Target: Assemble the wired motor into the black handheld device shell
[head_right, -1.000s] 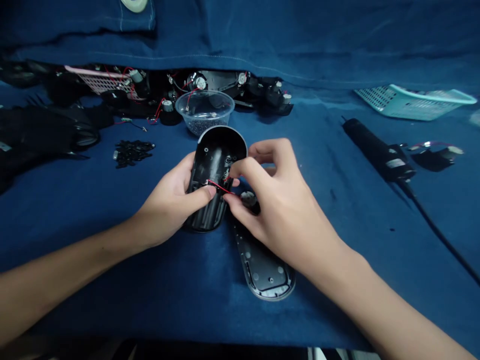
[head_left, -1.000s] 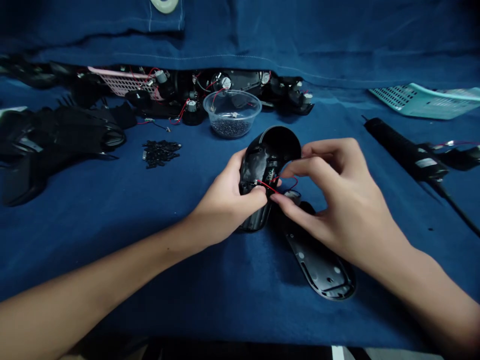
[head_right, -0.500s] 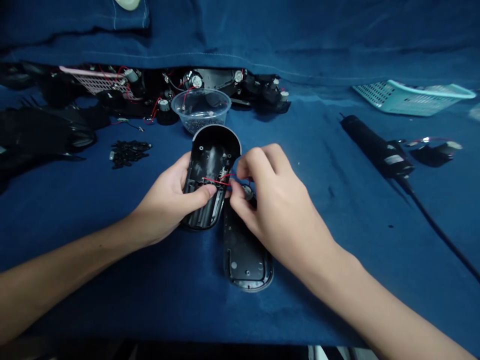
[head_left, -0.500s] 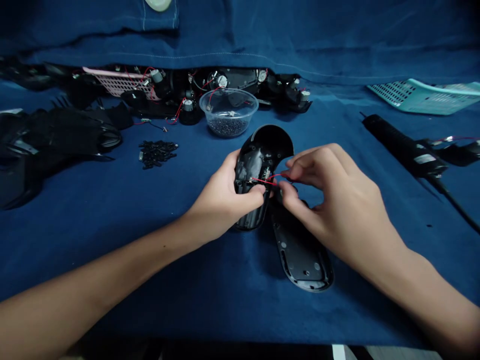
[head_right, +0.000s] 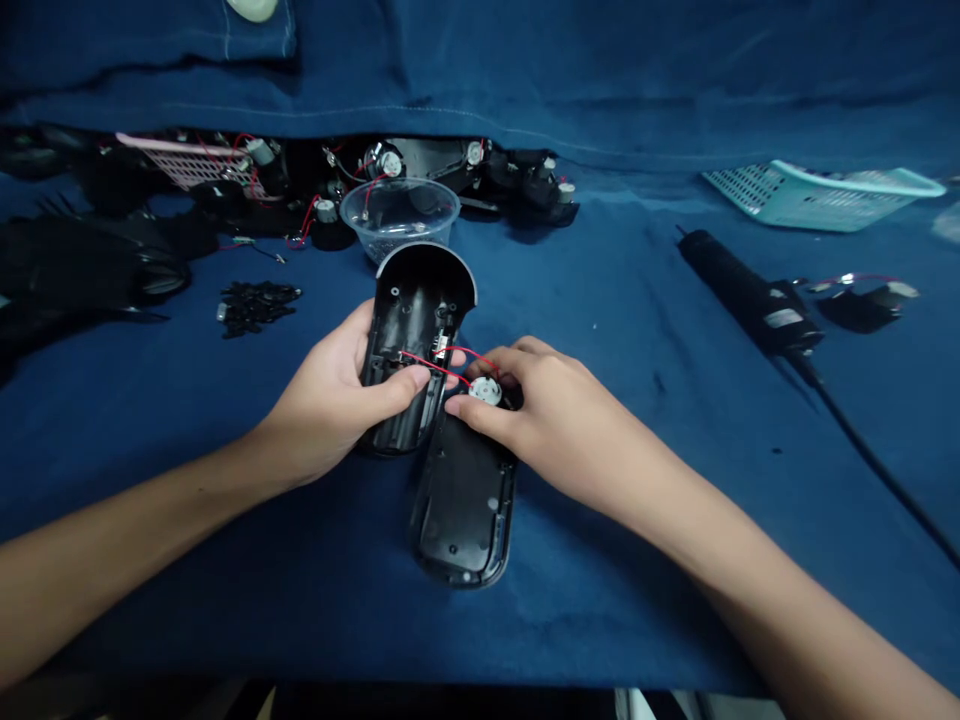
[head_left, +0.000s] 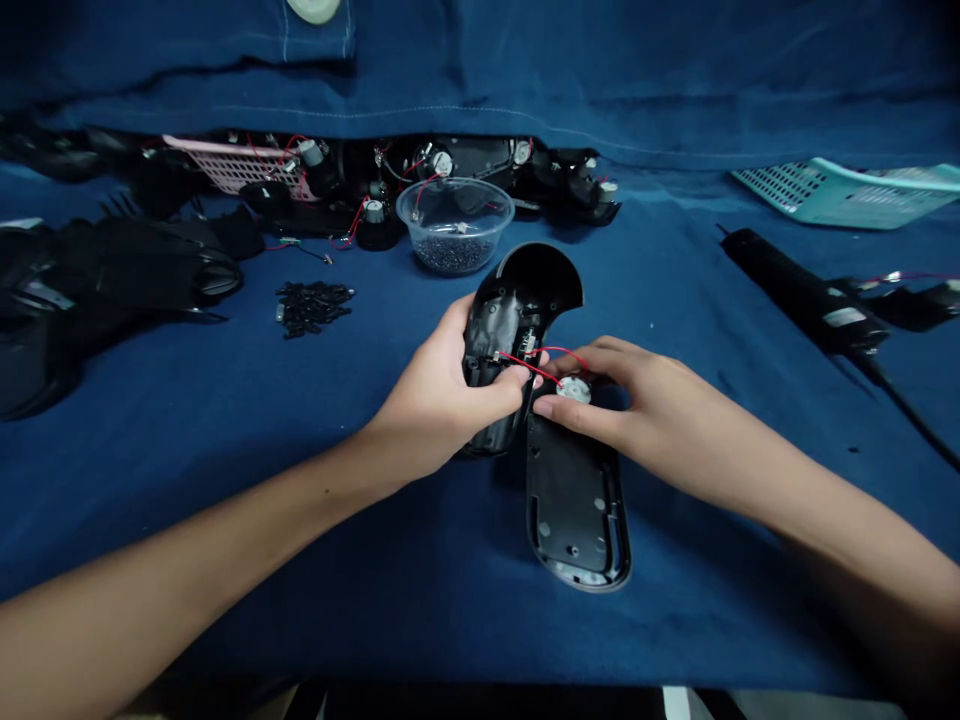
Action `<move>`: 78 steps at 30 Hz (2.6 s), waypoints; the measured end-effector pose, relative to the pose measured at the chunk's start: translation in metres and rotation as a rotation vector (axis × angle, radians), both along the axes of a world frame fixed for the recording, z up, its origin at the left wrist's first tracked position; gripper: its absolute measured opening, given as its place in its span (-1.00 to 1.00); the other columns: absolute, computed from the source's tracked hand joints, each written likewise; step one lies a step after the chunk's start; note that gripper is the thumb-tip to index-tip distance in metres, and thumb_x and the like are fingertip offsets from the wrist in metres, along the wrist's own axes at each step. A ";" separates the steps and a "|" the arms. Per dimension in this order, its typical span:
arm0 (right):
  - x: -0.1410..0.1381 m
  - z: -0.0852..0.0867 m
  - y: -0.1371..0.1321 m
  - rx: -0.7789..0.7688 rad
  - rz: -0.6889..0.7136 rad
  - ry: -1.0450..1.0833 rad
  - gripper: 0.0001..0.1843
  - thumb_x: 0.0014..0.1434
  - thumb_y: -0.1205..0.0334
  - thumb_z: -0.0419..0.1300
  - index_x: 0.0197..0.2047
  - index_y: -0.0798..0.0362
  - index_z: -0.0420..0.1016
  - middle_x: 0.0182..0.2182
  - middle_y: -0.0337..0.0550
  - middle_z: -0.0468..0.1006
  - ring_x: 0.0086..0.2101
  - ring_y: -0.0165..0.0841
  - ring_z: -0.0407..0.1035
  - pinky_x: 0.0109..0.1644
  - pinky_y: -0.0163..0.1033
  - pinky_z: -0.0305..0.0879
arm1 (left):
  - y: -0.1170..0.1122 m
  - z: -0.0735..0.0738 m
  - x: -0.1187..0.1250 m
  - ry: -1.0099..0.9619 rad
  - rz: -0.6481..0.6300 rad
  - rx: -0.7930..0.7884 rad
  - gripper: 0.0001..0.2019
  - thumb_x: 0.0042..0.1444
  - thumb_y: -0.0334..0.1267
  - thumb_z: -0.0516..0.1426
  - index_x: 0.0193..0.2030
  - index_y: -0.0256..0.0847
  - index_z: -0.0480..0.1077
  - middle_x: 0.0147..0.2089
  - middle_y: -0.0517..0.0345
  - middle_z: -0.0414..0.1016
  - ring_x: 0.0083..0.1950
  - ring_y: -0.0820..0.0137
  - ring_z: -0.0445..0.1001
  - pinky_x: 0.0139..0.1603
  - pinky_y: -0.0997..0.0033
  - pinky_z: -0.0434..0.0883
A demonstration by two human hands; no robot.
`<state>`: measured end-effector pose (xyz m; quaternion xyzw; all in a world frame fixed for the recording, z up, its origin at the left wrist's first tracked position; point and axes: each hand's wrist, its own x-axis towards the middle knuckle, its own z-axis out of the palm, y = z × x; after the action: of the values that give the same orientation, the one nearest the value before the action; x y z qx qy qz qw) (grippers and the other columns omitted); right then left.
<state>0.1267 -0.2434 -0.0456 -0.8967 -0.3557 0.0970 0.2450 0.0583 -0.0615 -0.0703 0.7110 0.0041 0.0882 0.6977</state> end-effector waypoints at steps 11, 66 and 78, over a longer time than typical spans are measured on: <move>-0.003 -0.005 0.001 0.162 0.038 -0.187 -0.71 0.32 -0.05 0.12 -0.17 -0.03 0.51 -0.19 -0.07 0.47 -0.20 -0.23 0.43 -0.12 -0.11 0.37 | 0.001 -0.001 0.000 -0.087 0.115 0.214 -0.50 0.08 -0.39 0.18 0.18 -0.24 0.22 0.18 0.04 0.42 0.20 0.27 0.41 0.30 0.28 0.32; -0.007 0.003 0.000 0.243 0.023 -0.424 -0.77 0.26 0.08 0.24 -0.13 0.06 0.53 -0.15 -0.02 0.47 -0.14 -0.18 0.46 -0.14 -0.11 0.39 | 0.001 0.002 -0.003 -0.017 0.138 0.322 -0.51 0.13 -0.35 0.15 0.23 -0.20 0.27 0.01 0.17 0.50 0.05 0.34 0.46 0.09 0.34 0.42; -0.008 0.004 0.000 0.248 0.014 -0.411 -0.79 0.26 0.08 0.23 -0.16 0.04 0.51 -0.15 -0.02 0.47 -0.15 -0.15 0.47 -0.17 -0.07 0.40 | 0.001 0.004 -0.002 -0.020 0.125 0.282 -0.54 0.10 -0.37 0.17 0.18 -0.23 0.29 0.00 0.14 0.50 0.04 0.33 0.47 0.10 0.35 0.42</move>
<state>0.1191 -0.2437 -0.0421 -0.8582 -0.4134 -0.1304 0.2749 0.0562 -0.0603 -0.0663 0.7993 0.0290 0.1381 0.5842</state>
